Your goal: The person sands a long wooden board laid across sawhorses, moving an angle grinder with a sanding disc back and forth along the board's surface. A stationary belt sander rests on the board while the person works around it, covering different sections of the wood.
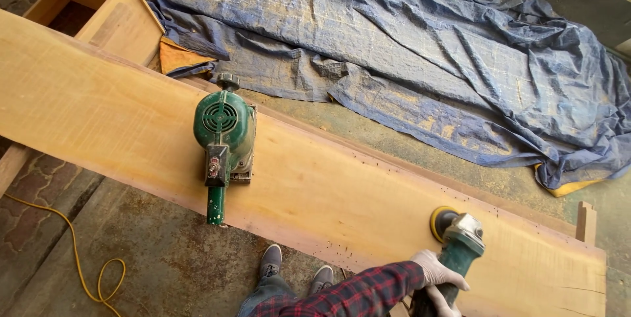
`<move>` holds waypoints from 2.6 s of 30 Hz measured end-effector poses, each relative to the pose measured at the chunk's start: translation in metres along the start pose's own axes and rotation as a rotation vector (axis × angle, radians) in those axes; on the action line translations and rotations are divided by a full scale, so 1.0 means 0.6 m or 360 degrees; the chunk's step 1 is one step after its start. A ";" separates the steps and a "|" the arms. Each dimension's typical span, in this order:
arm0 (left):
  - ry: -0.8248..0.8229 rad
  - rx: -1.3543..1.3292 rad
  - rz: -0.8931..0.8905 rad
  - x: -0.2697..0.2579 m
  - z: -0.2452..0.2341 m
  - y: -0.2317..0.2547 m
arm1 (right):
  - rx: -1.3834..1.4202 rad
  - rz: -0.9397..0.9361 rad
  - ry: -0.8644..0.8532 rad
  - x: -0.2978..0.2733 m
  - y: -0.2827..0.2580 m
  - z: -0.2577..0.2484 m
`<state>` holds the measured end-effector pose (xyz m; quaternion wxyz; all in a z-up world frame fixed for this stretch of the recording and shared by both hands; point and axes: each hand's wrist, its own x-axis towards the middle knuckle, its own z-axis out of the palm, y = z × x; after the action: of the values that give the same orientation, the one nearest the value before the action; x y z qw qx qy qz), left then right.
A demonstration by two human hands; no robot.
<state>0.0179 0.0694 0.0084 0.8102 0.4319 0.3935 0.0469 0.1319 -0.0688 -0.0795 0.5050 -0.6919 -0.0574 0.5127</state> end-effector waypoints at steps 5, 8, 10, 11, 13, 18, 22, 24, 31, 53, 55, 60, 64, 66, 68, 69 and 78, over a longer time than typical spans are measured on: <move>-0.0001 0.0007 -0.0056 -0.011 -0.009 -0.020 | -0.0118 0.0047 -0.0071 -0.015 0.011 0.027; 0.0104 -0.0101 0.0000 -0.040 -0.040 -0.019 | -0.0203 0.0053 -0.0127 -0.028 0.002 0.060; 0.0190 -0.0182 0.0043 -0.058 -0.069 -0.025 | -0.0267 0.0055 -0.0172 -0.038 -0.010 0.089; 0.0260 -0.0239 0.0085 -0.065 -0.085 -0.031 | -0.0315 0.0059 -0.0202 -0.044 -0.015 0.105; 0.0343 -0.0301 0.0134 -0.087 -0.119 -0.042 | -0.0369 0.0061 -0.0244 -0.067 -0.032 0.150; 0.0560 -0.0665 0.0496 -0.172 -0.213 -0.064 | -0.0673 0.0279 -0.0448 -0.169 -0.086 0.312; 0.0646 -0.0812 0.0449 -0.253 -0.265 -0.066 | -0.0680 0.0193 -0.0689 -0.188 -0.062 0.372; 0.0767 -0.0831 0.0380 -0.297 -0.279 -0.054 | -0.0903 0.0171 -0.0734 -0.218 -0.080 0.409; 0.0755 -0.0810 0.0346 -0.275 -0.211 -0.065 | -0.0940 0.0174 -0.0704 -0.223 -0.070 0.328; 0.0321 -0.0569 0.0274 -0.194 -0.105 -0.105 | -0.0507 0.0307 -0.0287 -0.187 0.004 0.157; 0.0370 -0.0652 0.0334 -0.241 -0.151 -0.098 | -0.0623 0.0276 -0.0389 -0.209 -0.009 0.223; 0.0632 -0.0748 0.0348 -0.339 -0.243 -0.086 | -0.0878 0.0214 -0.0650 -0.256 -0.021 0.357; 0.0719 -0.0781 0.0324 -0.380 -0.282 -0.104 | -0.1103 0.0172 -0.0685 -0.295 -0.038 0.421; 0.0749 -0.0925 0.0232 -0.397 -0.291 -0.106 | -0.1133 0.0257 -0.0753 -0.316 -0.050 0.442; 0.0735 -0.0900 0.0198 -0.402 -0.285 -0.104 | -0.1083 0.0268 -0.0733 -0.312 -0.030 0.429; 0.0736 -0.0894 0.0180 -0.402 -0.280 -0.102 | -0.1055 0.0272 -0.0729 -0.309 -0.023 0.421; 0.0368 -0.0771 0.0346 -0.272 -0.110 -0.125 | -0.0461 0.0248 -0.0366 -0.268 0.030 0.192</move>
<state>-0.1584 -0.0014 0.0295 0.8297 0.2571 0.4122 0.2750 -0.0396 -0.0997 0.0160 0.3491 -0.6967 -0.1340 0.6122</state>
